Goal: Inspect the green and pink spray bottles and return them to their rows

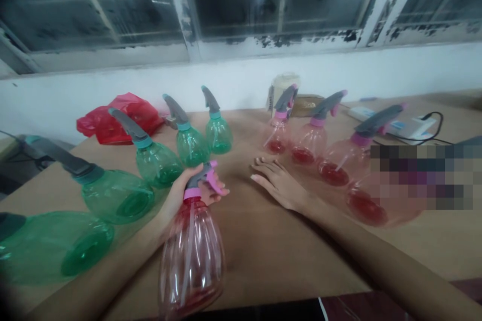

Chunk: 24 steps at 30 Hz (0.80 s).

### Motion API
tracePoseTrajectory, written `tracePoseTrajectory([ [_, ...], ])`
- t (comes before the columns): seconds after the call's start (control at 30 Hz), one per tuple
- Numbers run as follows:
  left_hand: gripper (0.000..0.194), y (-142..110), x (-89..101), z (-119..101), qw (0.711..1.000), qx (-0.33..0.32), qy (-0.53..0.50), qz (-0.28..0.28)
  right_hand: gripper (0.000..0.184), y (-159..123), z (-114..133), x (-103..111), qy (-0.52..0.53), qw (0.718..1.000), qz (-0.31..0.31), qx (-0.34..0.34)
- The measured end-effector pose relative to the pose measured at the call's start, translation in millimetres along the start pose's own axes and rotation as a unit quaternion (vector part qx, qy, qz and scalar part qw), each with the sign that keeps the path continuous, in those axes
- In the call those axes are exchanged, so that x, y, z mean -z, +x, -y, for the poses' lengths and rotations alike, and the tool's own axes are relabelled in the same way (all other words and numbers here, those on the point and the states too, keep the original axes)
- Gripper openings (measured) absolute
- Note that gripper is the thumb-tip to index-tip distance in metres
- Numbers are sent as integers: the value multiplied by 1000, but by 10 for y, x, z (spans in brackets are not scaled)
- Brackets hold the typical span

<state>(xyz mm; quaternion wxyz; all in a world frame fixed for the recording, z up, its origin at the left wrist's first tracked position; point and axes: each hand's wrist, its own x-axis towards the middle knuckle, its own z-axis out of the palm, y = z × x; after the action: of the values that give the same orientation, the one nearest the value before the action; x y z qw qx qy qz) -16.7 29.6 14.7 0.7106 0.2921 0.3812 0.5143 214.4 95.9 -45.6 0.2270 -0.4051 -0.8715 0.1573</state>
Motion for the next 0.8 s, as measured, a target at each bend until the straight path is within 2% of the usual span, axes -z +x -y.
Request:
tracePoseTrajectory([
  [0.13, 27, -24, -20, -25, 999, -42, -7, 22, 56, -7, -5, 15, 2, 1000, 4, -3],
  [0.23, 28, -32, -24, -53, 999, -53, 0, 8, 56, -7, -25, 7, 3, 1000, 6, -5],
  [0.33, 35, -9, 1, -51, 1000, -26, -5, -6, 55, -4, -46, -12, 9, 1000, 5, -1],
  [0.53, 44, 52, 60, 33, 999, 45, -24, 1, 55, -5, -33, 5, 17, 1000, 0, -4],
  [0.8, 48, 28, 25, 48, 998, 57, -14, 22, 44, -17, 16, 17, 94, 995, -24, 3],
])
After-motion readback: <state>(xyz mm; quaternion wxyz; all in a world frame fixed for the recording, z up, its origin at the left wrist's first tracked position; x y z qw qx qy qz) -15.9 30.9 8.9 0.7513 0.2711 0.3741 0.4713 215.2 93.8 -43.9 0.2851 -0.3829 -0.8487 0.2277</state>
